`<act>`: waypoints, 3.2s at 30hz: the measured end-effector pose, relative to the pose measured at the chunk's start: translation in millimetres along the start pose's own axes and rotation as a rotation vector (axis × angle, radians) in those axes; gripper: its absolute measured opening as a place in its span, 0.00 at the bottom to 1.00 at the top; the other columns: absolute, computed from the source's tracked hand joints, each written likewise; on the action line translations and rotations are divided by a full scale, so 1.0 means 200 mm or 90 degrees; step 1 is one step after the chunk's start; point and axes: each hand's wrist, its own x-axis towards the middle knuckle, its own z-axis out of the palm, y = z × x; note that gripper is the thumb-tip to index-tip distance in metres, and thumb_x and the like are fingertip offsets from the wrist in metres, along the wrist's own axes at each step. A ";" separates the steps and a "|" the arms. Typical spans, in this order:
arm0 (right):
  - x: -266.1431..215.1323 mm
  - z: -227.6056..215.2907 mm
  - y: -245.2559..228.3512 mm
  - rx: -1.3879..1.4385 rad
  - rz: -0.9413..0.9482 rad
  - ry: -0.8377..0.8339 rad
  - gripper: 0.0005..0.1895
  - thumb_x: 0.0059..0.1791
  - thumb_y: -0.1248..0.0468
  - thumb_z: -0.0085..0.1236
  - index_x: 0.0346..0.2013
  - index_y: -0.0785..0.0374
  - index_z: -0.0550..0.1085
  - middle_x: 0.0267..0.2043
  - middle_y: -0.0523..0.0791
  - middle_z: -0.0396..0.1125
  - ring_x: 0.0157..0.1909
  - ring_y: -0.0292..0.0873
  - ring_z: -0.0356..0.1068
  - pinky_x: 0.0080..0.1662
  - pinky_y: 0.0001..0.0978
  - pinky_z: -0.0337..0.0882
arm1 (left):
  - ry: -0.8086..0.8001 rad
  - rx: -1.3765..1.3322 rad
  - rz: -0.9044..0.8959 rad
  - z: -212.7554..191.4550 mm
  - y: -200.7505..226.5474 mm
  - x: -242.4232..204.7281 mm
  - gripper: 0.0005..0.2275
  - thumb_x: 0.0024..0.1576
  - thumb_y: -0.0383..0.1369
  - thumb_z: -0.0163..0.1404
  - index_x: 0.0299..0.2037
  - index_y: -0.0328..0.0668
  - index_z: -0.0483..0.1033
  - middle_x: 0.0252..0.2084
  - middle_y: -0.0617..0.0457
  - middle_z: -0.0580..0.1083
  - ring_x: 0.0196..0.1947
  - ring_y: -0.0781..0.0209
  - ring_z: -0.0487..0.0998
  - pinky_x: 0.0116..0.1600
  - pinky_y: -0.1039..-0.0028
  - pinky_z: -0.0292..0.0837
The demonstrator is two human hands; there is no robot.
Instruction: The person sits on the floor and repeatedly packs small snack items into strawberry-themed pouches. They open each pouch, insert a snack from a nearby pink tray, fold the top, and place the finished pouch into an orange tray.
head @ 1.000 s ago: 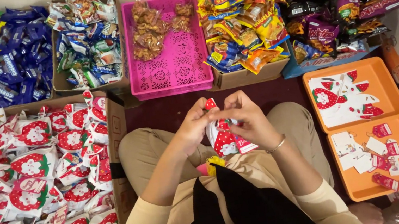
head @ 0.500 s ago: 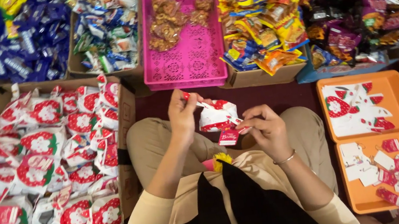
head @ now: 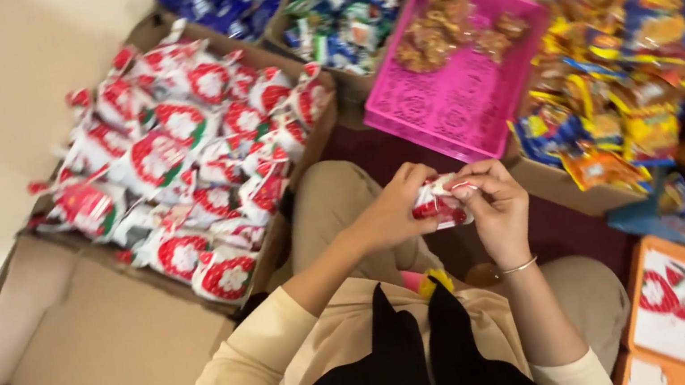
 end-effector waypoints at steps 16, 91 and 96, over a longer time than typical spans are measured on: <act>-0.03 -0.02 0.41 0.044 0.272 -0.012 0.10 0.57 0.69 0.52 0.52 0.66 0.74 0.50 0.50 0.71 0.47 0.46 0.74 0.54 0.33 0.77 | 0.207 0.024 -0.557 -1.66 -0.12 -0.77 0.43 0.51 0.43 0.57 0.75 0.46 0.44 0.65 0.43 0.66 0.55 0.53 0.76 0.56 0.69 0.78; -1.37 -2.02 1.30 -0.518 0.511 0.732 0.03 0.51 0.55 0.61 0.39 0.42 0.80 0.37 0.40 0.75 0.44 0.50 0.76 0.48 0.44 0.76 | -0.299 0.191 -0.034 1.55 -0.03 0.57 0.07 0.63 0.28 0.50 0.47 0.37 0.80 0.41 0.41 0.79 0.47 0.44 0.80 0.52 0.58 0.76; -1.34 -1.92 0.95 -0.500 0.342 0.804 0.04 0.51 0.58 0.66 0.40 0.49 0.83 0.35 0.45 0.74 0.40 0.51 0.75 0.44 0.40 0.76 | -0.391 -0.106 -0.035 2.14 0.28 0.69 0.08 0.62 0.31 0.53 0.48 0.39 0.81 0.42 0.43 0.81 0.45 0.52 0.82 0.48 0.67 0.80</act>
